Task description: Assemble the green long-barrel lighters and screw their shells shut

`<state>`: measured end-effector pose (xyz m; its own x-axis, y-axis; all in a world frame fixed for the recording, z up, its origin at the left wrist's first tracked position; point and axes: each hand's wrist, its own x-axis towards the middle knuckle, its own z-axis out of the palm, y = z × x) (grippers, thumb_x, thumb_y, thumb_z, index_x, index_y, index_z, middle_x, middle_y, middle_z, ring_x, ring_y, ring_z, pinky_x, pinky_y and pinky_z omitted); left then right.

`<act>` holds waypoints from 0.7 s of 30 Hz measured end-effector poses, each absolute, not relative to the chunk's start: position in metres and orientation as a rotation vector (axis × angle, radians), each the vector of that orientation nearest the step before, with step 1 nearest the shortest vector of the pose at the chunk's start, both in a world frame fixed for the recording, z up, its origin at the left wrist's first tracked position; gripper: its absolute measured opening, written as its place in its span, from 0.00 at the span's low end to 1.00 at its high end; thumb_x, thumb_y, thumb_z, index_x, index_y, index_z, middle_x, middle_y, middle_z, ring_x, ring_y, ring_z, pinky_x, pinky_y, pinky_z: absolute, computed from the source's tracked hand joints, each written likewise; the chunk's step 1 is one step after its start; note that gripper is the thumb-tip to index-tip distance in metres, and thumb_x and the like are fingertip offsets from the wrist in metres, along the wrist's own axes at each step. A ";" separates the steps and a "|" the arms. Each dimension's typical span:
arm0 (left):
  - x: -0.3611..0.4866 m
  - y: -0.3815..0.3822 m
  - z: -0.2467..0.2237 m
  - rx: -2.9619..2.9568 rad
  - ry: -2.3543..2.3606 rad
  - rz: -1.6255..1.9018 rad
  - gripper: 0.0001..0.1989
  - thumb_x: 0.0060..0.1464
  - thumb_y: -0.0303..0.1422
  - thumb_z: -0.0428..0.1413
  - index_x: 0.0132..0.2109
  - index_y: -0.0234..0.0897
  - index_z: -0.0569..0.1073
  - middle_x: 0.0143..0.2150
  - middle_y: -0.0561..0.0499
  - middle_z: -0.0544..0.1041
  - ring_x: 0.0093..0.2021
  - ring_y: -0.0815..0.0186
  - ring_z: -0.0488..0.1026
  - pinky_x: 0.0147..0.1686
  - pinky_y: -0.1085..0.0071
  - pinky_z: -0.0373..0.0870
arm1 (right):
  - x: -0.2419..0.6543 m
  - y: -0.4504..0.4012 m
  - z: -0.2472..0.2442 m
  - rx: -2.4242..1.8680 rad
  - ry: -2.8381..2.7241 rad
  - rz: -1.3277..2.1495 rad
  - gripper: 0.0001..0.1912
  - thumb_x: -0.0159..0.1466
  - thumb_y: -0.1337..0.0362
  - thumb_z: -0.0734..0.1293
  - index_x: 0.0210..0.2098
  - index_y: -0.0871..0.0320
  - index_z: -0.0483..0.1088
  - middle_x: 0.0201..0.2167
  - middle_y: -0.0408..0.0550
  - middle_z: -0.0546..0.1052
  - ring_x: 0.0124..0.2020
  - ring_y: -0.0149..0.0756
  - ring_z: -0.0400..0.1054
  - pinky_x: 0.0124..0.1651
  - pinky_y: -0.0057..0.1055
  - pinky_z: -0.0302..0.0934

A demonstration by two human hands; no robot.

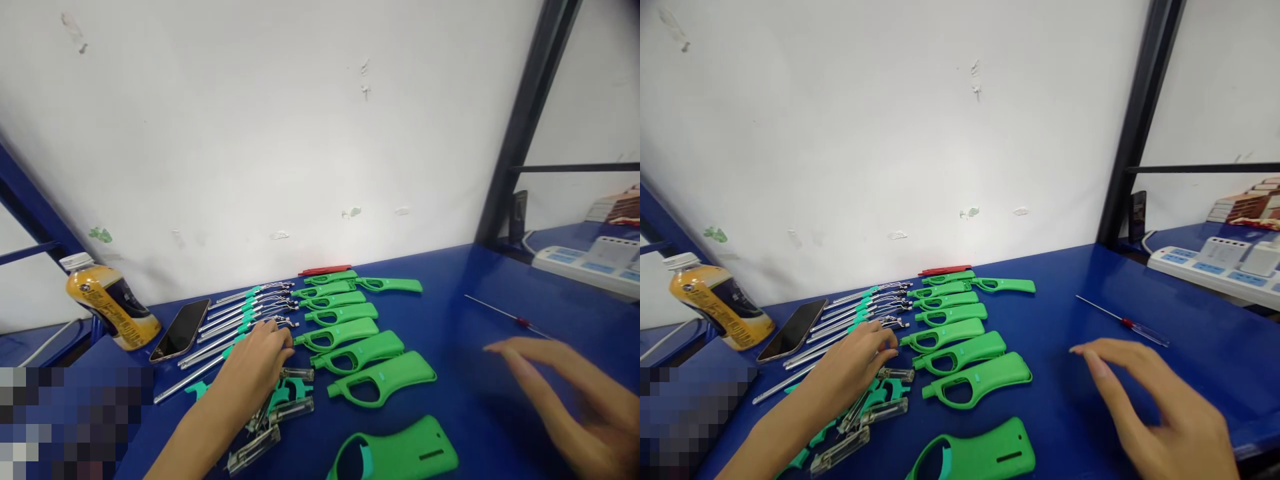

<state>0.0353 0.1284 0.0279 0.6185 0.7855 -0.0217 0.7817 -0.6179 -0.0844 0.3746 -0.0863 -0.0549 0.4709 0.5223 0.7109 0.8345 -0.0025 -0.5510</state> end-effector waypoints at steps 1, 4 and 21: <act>0.036 0.130 0.028 -2.771 -1.341 0.120 0.15 0.72 0.41 0.63 0.57 0.37 0.78 0.56 0.46 0.81 0.52 0.58 0.81 0.51 0.56 0.82 | 0.390 -0.084 -0.053 -1.727 -1.186 -0.445 0.08 0.75 0.50 0.68 0.49 0.40 0.78 0.51 0.43 0.84 0.55 0.52 0.80 0.66 0.53 0.68; 0.039 0.136 0.025 -2.782 -1.330 0.198 0.16 0.72 0.42 0.63 0.58 0.37 0.77 0.56 0.46 0.81 0.51 0.59 0.81 0.51 0.56 0.82 | 0.436 -0.072 -0.049 -1.902 -1.220 -0.487 0.17 0.75 0.47 0.67 0.55 0.45 0.79 0.55 0.51 0.83 0.58 0.55 0.78 0.62 0.54 0.69; 0.023 0.093 0.024 -2.801 -1.011 -0.752 0.17 0.77 0.48 0.48 0.53 0.49 0.79 0.35 0.57 0.82 0.23 0.67 0.71 0.27 0.71 0.68 | 0.438 -0.084 -0.025 -1.870 -1.245 -0.289 0.19 0.80 0.51 0.63 0.62 0.50 0.76 0.44 0.47 0.85 0.40 0.36 0.84 0.41 0.28 0.74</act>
<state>0.0227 0.0930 0.0244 0.6639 0.5823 0.4693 0.6166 -0.7813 0.0971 0.4376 -0.0836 -0.0247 0.4781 0.6457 0.5953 0.8421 -0.1446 -0.5195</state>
